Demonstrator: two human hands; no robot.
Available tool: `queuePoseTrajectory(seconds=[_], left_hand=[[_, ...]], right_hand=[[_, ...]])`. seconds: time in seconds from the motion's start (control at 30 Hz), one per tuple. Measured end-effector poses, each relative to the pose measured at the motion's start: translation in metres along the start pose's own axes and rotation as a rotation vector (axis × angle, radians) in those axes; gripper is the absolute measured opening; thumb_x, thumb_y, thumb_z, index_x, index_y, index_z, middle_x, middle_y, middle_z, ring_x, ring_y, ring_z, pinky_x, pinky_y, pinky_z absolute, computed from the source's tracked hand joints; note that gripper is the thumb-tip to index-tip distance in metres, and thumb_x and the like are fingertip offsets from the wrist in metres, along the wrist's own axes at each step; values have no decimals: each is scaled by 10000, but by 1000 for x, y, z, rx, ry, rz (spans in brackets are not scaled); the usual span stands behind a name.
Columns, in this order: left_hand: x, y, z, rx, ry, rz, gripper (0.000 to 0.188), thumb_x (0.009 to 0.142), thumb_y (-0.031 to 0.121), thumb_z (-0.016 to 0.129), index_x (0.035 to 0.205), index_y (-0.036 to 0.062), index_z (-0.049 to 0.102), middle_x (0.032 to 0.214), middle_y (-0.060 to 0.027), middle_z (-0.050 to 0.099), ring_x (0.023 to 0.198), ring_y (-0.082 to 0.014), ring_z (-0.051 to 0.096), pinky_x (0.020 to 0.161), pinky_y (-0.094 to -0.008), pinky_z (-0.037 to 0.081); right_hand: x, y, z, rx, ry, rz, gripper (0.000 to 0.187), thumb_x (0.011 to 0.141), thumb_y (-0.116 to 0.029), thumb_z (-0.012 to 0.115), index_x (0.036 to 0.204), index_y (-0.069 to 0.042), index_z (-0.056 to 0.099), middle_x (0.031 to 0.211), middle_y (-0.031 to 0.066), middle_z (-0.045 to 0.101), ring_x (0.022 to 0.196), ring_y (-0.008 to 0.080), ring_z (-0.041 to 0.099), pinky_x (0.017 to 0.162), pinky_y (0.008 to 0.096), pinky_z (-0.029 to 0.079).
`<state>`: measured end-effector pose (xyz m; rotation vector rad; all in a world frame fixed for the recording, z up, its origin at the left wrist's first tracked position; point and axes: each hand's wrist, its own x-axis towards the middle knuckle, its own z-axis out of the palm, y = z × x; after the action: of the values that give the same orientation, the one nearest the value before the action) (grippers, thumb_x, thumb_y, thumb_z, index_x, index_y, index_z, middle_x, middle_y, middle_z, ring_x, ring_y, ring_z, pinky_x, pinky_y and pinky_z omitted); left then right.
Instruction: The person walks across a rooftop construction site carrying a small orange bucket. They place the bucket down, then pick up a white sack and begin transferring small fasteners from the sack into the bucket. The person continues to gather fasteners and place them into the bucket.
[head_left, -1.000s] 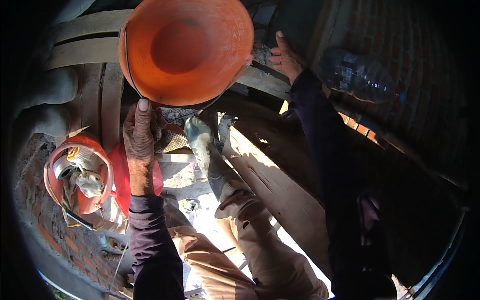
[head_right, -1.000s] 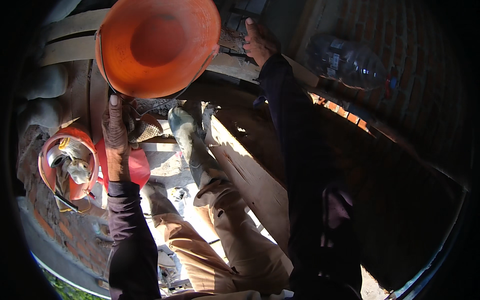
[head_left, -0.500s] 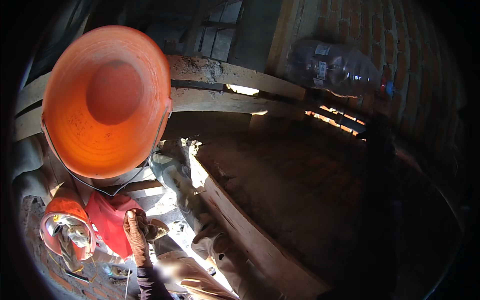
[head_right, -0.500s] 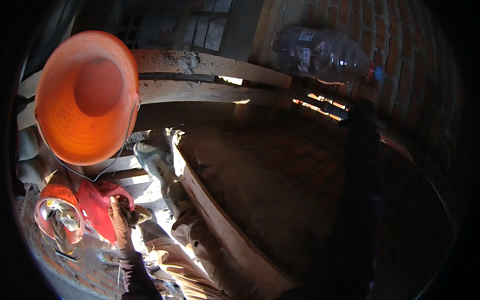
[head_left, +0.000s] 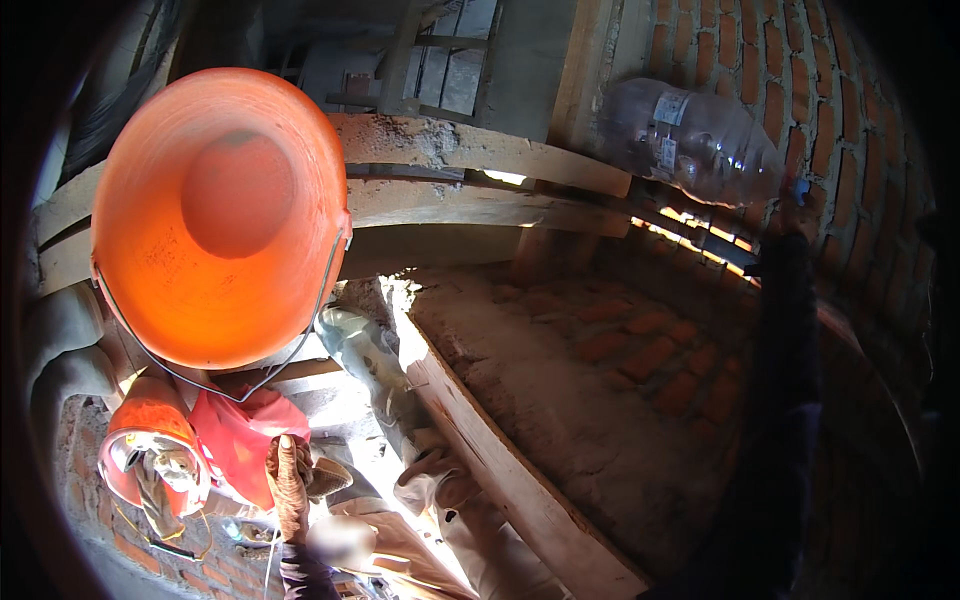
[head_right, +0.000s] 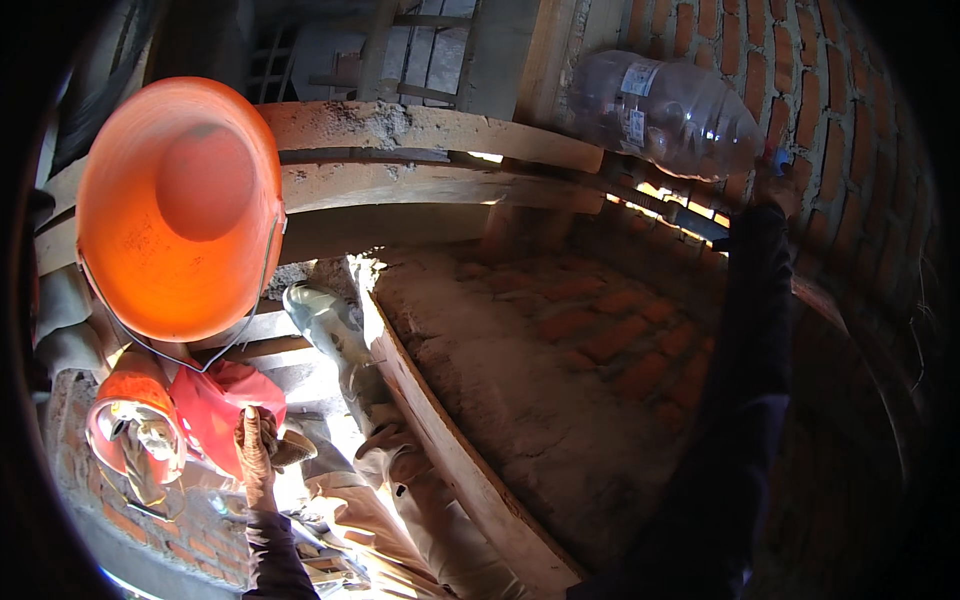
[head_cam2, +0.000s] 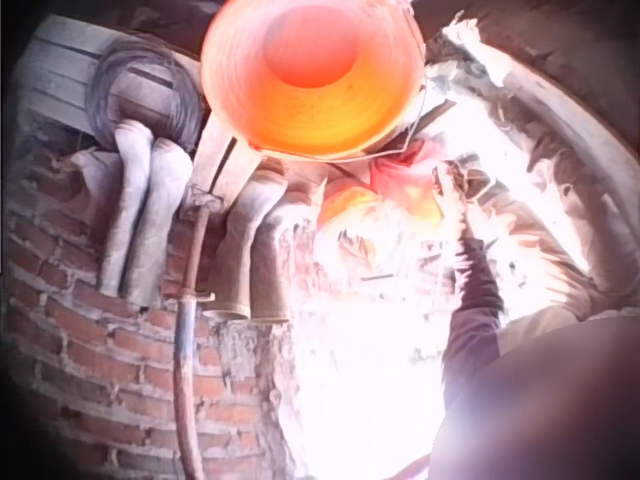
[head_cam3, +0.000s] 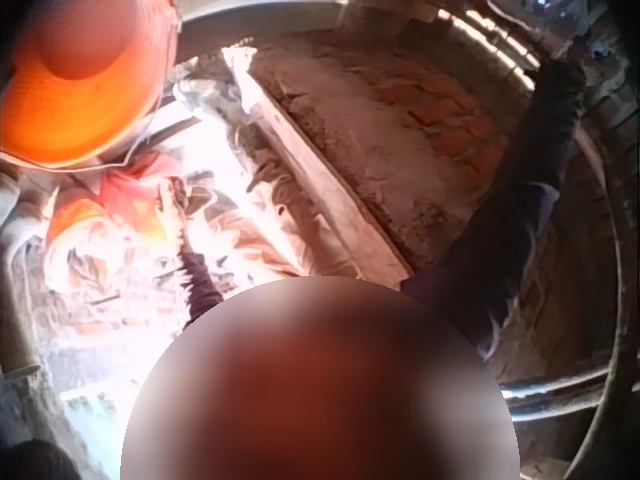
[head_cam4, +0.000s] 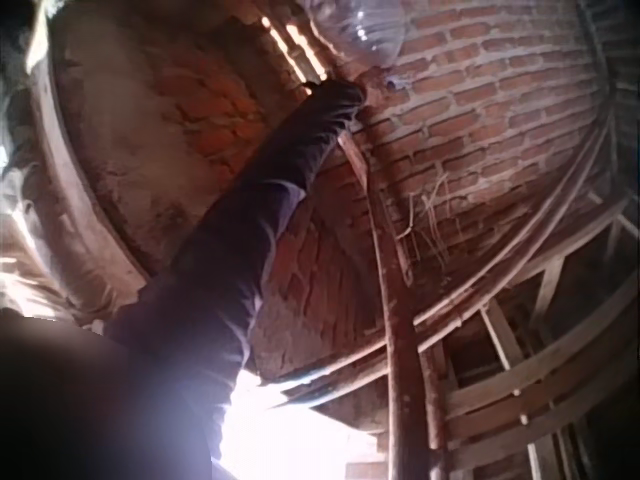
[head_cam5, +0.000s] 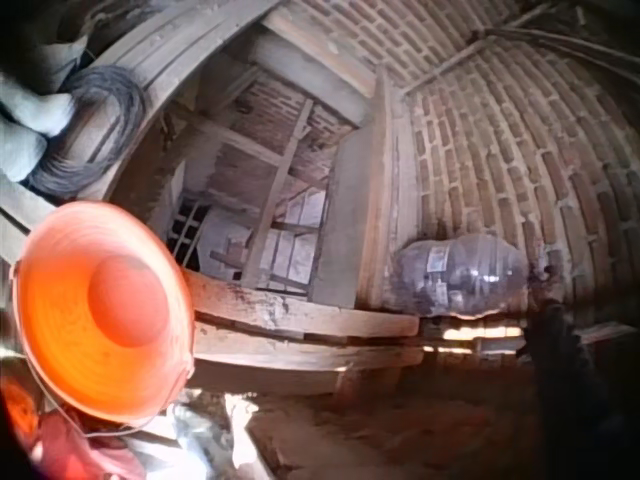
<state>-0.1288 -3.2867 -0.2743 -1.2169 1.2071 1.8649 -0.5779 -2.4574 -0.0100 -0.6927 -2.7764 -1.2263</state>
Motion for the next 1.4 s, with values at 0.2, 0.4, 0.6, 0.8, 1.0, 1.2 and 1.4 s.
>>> queuePoseTrajectory(seconds=[0.2, 0.4, 0.6, 0.8, 1.0, 1.2, 1.4], left_hand=[[-10, -5, -9, -15, 54, -93, 397, 967, 458, 656, 784, 118, 563, 623, 48, 494, 488, -24, 384, 448, -204, 263], [-60, -52, -1, -105, 99, -315, 275, 948, 326, 725, 891, 71, 638, 669, 55, 524, 545, -29, 423, 503, -217, 342], [-118, -113, 12, -155, 71, -448, 302, 954, 348, 709, 867, 68, 636, 656, 59, 513, 558, -40, 440, 520, -232, 344], [-150, -159, 14, -246, 57, -471, 318, 991, 347, 647, 913, 39, 636, 674, 64, 470, 606, -48, 408, 554, -239, 352], [-165, -182, -4, -491, 88, -259, 272, 967, 325, 704, 856, 88, 629, 743, 85, 466, 681, -35, 393, 619, -221, 336], [-189, -195, -49, -531, 172, -271, 258, 979, 311, 691, 865, 83, 647, 763, 51, 584, 693, -43, 503, 639, -218, 417], [-217, -166, -116, -609, 173, -29, 264, 1001, 319, 651, 860, 96, 656, 739, 59, 596, 645, -27, 494, 586, -206, 391]], right_hand=[[-31, -20, 4, 70, 26, 26, 408, 960, -443, 597, 1213, -132, 670, 1165, 126, 707, 1069, 313, 675, 915, 407, 529], [-159, -233, -54, 1299, -587, -148, 295, 952, -307, 707, 1075, -39, 703, 939, -17, 669, 852, 95, 596, 746, 293, 462], [-318, -424, -240, 1473, -1149, -308, 582, 975, -515, 602, 1415, -146, 510, 1098, 18, 540, 923, 92, 512, 936, 358, 479], [-353, -501, -288, 1387, -1467, -457, 523, 925, -413, 682, 1345, -138, 536, 1266, 63, 630, 1057, 219, 674, 774, 422, 595], [-348, -505, -264, 1311, -1364, -342, 397, 913, -311, 668, 1245, -110, 584, 1148, 76, 687, 960, 237, 718, 784, 443, 623], [-415, -485, -252, 1568, -1517, -198, 309, 934, -258, 655, 1173, -71, 601, 1089, 105, 707, 897, 218, 714, 736, 397, 612], [-609, -395, -258, 1930, -1587, 210, 270, 935, -213, 651, 1177, -96, 627, 1107, 77, 713, 920, 239, 709, 796, 390, 592]])
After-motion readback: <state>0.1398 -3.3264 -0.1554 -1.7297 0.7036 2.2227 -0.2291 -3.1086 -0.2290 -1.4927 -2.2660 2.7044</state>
